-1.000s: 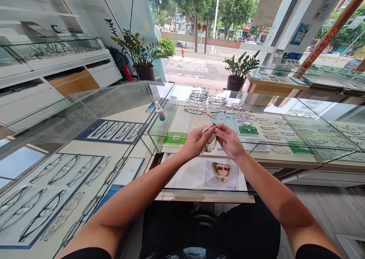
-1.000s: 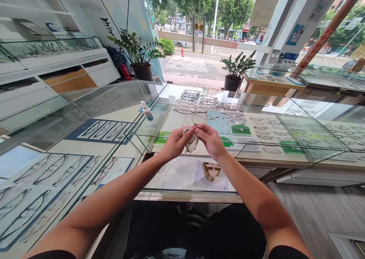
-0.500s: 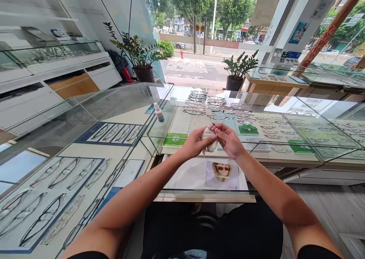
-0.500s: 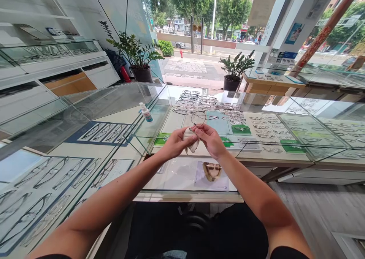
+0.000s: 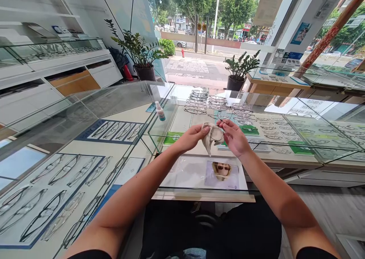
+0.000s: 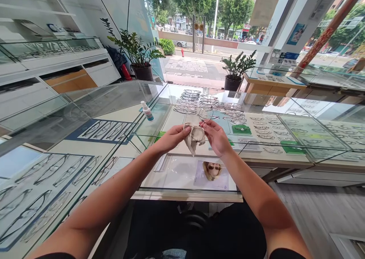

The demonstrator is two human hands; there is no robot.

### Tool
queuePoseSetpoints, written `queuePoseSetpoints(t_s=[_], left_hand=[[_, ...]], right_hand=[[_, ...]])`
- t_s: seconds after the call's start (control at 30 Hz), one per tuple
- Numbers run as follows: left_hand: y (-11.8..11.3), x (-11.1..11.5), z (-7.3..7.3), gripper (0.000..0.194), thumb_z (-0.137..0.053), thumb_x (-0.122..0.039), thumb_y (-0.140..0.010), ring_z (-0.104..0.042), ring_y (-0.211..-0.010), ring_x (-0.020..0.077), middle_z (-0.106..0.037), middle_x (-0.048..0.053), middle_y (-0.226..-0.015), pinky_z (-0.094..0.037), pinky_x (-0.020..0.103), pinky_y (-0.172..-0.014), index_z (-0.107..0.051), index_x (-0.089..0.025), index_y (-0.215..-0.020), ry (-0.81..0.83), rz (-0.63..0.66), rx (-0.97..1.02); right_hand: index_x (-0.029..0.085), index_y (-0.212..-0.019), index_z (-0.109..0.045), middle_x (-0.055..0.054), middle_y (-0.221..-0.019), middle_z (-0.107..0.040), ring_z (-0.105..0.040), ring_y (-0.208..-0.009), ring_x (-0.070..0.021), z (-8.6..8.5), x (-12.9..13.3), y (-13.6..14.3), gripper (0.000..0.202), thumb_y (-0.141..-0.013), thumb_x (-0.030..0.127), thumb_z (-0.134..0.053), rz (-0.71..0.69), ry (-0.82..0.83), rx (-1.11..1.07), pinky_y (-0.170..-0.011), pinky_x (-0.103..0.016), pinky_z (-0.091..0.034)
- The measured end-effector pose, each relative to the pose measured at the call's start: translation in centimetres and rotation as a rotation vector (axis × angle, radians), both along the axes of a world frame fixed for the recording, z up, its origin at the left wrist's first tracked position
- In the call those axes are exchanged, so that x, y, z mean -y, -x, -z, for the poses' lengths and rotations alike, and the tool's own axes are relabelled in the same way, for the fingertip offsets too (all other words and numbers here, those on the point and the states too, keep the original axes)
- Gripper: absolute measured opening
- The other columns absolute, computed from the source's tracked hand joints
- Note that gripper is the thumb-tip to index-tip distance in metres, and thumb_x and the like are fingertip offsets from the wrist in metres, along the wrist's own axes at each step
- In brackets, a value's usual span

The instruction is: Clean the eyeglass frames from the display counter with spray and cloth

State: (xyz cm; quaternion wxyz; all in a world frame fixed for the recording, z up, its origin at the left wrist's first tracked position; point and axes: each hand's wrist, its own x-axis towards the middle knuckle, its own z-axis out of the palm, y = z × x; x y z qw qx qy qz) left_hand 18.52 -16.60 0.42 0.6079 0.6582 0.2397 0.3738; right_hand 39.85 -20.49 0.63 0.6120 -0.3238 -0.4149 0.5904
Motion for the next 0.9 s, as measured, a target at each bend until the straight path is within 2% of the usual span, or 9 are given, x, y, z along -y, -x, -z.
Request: queuePoseSetpoints(t_s=[0.17, 0.33, 0.47, 0.6, 0.73, 0.9], left_hand=[[0.5, -0.8, -0.2, 0.069, -0.090, -0.079, -0.079, -0.058, -0.067, 0.0121, -0.067, 0.000, -0.076, -0.046, 0.023, -0.063, -0.071, -0.015, -0.093, 0.103, -0.197, 0.163], [0.8, -0.6, -1.0, 0.069, -0.091, -0.079, -0.078, -0.061, -0.066, 0.0125, -0.069, 0.001, -0.074, -0.049, 0.024, -0.063, -0.072, -0.014, -0.092, 0.121, -0.191, 0.221], [0.8, -0.3, -1.2, 0.069, -0.088, -0.080, -0.080, -0.061, -0.065, 0.0131, -0.067, 0.000, -0.070, -0.049, 0.024, -0.063, -0.073, -0.013, -0.092, 0.099, -0.157, 0.207], [0.8, -0.1, -1.0, 0.069, -0.086, -0.080, -0.083, -0.058, -0.062, 0.0121, -0.069, 0.002, -0.073, -0.045, 0.024, -0.059, -0.072, -0.013, -0.089, 0.079, -0.142, 0.162], [0.9, 0.1, -1.1, 0.064, -0.085, -0.076, -0.087, -0.063, -0.066, 0.0138, -0.072, 0.005, -0.076, -0.050, 0.025, -0.062, -0.071, -0.013, -0.085, 0.046, -0.101, 0.137], [1.2, 0.4, -1.6, 0.052, -0.092, -0.061, -0.087, -0.070, -0.071, 0.0168, -0.077, 0.008, -0.085, -0.058, 0.028, -0.067, -0.078, -0.013, -0.100, 0.074, -0.006, 0.131]], right_hand=[[0.027, -0.082, -0.081, -0.006, -0.129, -0.072, -0.062, -0.131, -0.0247, -0.1, 0.1, -0.3, 0.028, -0.078, 0.050, -0.096, -0.002, -0.111, 0.113, -0.106, -0.033, -0.055], [0.028, -0.082, -0.082, -0.006, -0.135, -0.066, -0.061, -0.128, -0.0272, -0.1, 0.5, 0.1, 0.027, -0.079, 0.052, -0.095, -0.103, -0.131, 0.247, -0.116, -0.042, -0.049], [0.027, -0.082, -0.083, -0.008, -0.131, -0.065, -0.057, -0.133, -0.0295, -0.1, 0.6, 0.5, 0.027, -0.082, 0.052, -0.092, -0.118, -0.140, 0.311, -0.118, -0.045, -0.047], [0.025, -0.079, -0.082, -0.007, -0.125, -0.062, -0.059, -0.120, -0.0261, 0.1, 0.6, 0.8, 0.027, -0.081, 0.050, -0.091, -0.160, -0.112, 0.303, -0.113, -0.042, -0.050], [0.024, -0.079, -0.081, -0.004, -0.107, -0.061, -0.060, -0.107, -0.0231, 0.2, 0.7, 1.0, 0.026, -0.079, 0.048, -0.092, -0.204, -0.088, 0.279, -0.106, -0.040, -0.052], [0.025, -0.076, -0.078, -0.002, -0.085, -0.067, -0.058, -0.090, -0.0206, -0.2, 0.9, 1.0, 0.029, -0.074, 0.048, -0.095, -0.217, -0.032, 0.229, -0.092, -0.036, -0.052]])
